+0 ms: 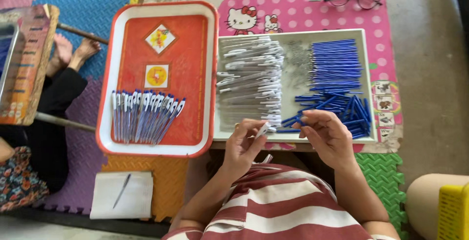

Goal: The person assembles pens by inserting ink refills, springs, and small components into plastic barrels by hand. They handle components from multiple trays on a small table while sitting on the floor.

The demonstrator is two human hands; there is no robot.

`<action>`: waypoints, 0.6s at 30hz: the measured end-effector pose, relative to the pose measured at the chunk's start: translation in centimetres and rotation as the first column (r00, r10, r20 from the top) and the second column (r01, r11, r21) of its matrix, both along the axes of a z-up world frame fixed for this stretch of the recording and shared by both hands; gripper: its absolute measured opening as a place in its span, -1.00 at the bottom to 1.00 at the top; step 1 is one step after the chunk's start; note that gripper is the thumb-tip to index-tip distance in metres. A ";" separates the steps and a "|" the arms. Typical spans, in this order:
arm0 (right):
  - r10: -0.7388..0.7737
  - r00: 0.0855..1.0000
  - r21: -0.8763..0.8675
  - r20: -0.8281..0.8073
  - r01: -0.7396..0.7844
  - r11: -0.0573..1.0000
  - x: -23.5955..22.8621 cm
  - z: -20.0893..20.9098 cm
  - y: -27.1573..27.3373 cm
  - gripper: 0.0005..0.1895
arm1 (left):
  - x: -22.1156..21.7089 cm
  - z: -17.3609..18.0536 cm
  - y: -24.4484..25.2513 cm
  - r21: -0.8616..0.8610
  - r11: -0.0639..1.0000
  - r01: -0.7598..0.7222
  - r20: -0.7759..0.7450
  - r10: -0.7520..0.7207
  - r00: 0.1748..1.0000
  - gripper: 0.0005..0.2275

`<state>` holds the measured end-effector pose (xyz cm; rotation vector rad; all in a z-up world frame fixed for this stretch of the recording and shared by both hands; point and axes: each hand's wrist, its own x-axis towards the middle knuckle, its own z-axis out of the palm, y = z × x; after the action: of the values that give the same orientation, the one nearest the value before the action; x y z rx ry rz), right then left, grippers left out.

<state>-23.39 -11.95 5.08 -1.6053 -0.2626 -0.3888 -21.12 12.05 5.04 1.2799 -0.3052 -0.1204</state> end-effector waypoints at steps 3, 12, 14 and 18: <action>0.017 0.999 0.024 -0.035 -0.016 1.000 -0.4 0.0 0.6 -0.60 | 0.4 0.5 -0.9 -0.091 0.996 0.024 -0.012 -0.025 1.000 -0.70; 0.039 0.995 0.007 -0.094 -0.039 0.999 -1.1 -0.5 2.2 -0.72 | 0.8 0.8 -2.4 -0.090 0.996 -0.010 0.019 0.011 1.000 -0.81; 0.053 0.995 0.018 -0.080 -0.051 0.999 -1.1 -0.4 2.3 -0.72 | 0.8 0.8 -2.1 -0.069 0.997 -0.026 0.015 0.027 1.000 -0.83; 0.103 0.992 0.068 0.070 -0.108 0.992 -1.1 0.4 2.0 -0.76 | 0.7 0.6 -2.1 -0.099 0.995 -0.024 -0.065 0.018 0.998 -0.80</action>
<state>-24.52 -9.93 5.53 -1.5026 -0.3787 -0.3661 -20.42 9.94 5.65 1.1775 -0.2403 -0.1264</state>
